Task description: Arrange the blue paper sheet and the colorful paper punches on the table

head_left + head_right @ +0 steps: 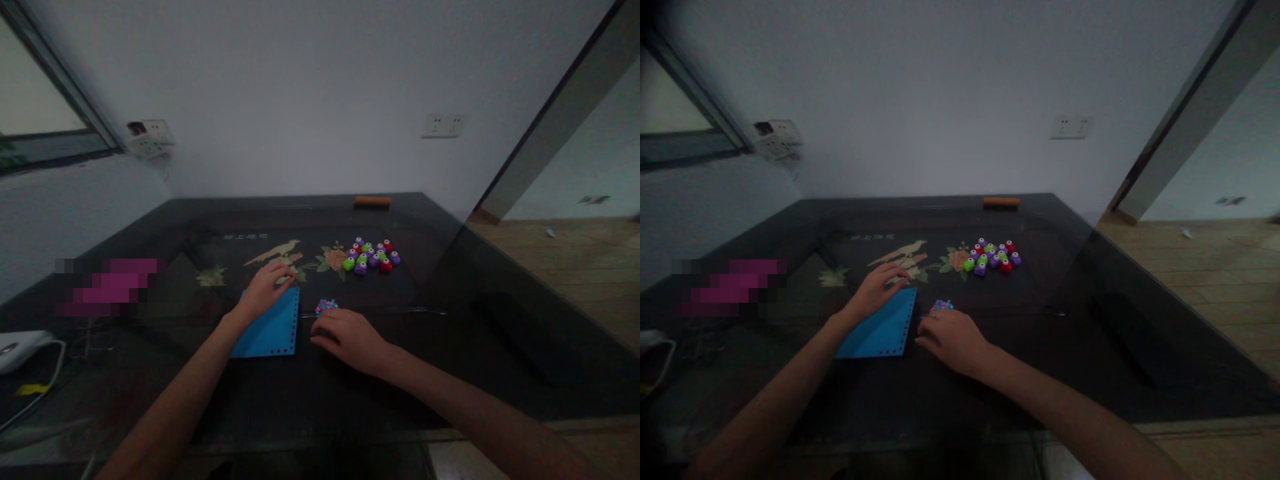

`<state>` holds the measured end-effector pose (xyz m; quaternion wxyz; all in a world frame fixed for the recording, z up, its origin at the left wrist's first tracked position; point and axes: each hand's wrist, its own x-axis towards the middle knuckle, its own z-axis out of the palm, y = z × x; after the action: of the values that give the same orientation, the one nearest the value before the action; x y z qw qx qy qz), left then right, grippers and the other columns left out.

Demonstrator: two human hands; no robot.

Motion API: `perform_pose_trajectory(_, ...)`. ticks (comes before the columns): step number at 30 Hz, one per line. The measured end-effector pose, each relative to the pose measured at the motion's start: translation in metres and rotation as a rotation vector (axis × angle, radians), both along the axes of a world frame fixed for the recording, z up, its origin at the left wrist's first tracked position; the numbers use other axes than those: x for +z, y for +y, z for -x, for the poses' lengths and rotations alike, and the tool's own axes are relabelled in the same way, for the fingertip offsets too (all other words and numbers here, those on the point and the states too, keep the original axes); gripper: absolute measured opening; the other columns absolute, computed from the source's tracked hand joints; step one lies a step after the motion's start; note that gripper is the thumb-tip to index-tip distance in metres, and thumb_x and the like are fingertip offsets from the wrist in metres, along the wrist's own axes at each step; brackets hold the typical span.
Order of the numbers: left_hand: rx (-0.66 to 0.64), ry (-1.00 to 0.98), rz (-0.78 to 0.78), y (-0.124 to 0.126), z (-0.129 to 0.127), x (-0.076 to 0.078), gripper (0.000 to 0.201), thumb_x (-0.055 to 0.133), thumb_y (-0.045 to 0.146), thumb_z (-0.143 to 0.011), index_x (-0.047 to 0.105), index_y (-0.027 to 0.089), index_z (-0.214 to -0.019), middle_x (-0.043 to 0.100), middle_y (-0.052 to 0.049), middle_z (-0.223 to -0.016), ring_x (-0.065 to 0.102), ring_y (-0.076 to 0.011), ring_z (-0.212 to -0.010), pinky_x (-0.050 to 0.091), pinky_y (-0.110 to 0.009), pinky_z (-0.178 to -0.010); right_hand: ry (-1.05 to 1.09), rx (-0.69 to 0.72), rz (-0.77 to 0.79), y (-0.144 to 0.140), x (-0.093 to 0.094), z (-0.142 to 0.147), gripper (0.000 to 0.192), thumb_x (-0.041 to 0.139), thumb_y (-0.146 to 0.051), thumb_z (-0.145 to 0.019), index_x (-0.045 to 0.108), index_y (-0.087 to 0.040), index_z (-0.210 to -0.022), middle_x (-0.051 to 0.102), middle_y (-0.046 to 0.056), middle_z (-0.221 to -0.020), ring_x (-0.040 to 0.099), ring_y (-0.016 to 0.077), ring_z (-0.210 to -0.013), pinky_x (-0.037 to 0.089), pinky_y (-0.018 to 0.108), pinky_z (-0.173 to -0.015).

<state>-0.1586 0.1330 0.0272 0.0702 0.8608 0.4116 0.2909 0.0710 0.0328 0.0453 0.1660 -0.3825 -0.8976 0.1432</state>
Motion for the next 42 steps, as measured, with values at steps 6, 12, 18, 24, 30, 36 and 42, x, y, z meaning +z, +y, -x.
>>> perform_pose_trajectory(6,-0.109,-0.018,0.005,0.003,-0.051,0.024,0.012,0.052,0.021,-0.089,0.061,0.022,-0.094,0.064,-0.004,-0.095,0.058,-0.0203,-0.098,0.045,-0.039,-0.089,0.093,-0.307,-0.083,0.049,-0.011,-0.074,0.011,0.058,-0.026,-0.086,0.064,-0.019,-0.091,0.064,0.003,-0.085,0.059,0.0152,-0.079,0.044,0.027,-0.071)
perform_pose_trajectory(12,-0.145,0.008,0.018,0.038,-0.13,0.017,0.02,0.055,0.018,-0.085,0.062,0.022,-0.104,0.063,-0.005,-0.101,0.055,-0.0198,-0.103,0.043,-0.033,-0.094,0.123,-0.534,-0.214,0.105,-0.024,-0.122,0.025,0.057,-0.029,-0.085,0.062,-0.016,-0.106,0.062,0.01,-0.103,0.055,0.0224,-0.099,0.043,0.034,-0.087)
perform_pose_trajectory(18,0.081,0.012,0.012,0.075,-0.2,-0.004,0.026,0.049,0.021,-0.088,0.06,0.018,-0.111,0.056,-0.015,-0.119,0.049,-0.0286,-0.114,0.042,-0.044,-0.095,0.081,-0.732,-0.269,0.145,-0.037,-0.134,0.035,0.042,-0.023,-0.09,0.058,-0.012,-0.119,0.052,0.017,-0.126,0.042,0.0294,-0.119,0.035,0.044,-0.098)
perform_pose_trajectory(24,0.204,0.091,0.0,0.088,-0.23,-0.024,0.032,0.049,0.03,-0.091,0.057,0.019,-0.12,0.042,-0.018,-0.139,0.035,-0.0359,-0.13,0.034,-0.055,-0.102,0.039,-0.817,-0.222,0.17,-0.054,-0.136,0.042,0.041,-0.028,-0.091,0.052,-0.017,-0.13,0.042,0.016,-0.142,0.034,0.0284,-0.131,0.031,0.045,-0.103)
perform_pose_trajectory(30,0.169,0.21,-0.004,0.1,-0.225,-0.029,0.033,0.055,0.033,-0.09,0.054,0.017,-0.119,0.056,-0.009,-0.121,0.059,-0.0215,-0.101,0.051,-0.043,-0.085,0.045,-0.781,-0.131,0.175,-0.063,-0.139,0.04,0.039,-0.034,-0.092,0.055,-0.025,-0.128,0.041,0.01,-0.144,0.041,0.0237,-0.129,0.032,0.039,-0.104)
perform_pose_trajectory(36,0.129,0.268,-0.005,0.101,-0.214,-0.026,0.032,0.055,0.033,-0.09,0.054,0.017,-0.118,0.056,-0.009,-0.119,0.059,-0.0213,-0.1,0.051,-0.042,-0.084,0.103,-0.781,-0.106,0.171,-0.069,-0.135,0.038,0.04,-0.034,-0.091,0.058,-0.022,-0.122,0.043,0.011,-0.139,0.043,0.0248,-0.124,0.036,0.038,-0.1)
perform_pose_trajectory(42,0.102,0.298,-0.012,0.102,-0.196,-0.025,0.032,0.055,0.033,-0.09,0.054,0.017,-0.118,0.056,-0.009,-0.12,0.059,-0.0214,-0.1,0.051,-0.042,-0.084,0.172,-0.739,-0.154,0.173,-0.077,-0.116,0.034,0.045,-0.029,-0.088,0.06,-0.017,-0.115,0.047,0.014,-0.129,0.045,0.0255,-0.119,0.035,0.039,-0.1)
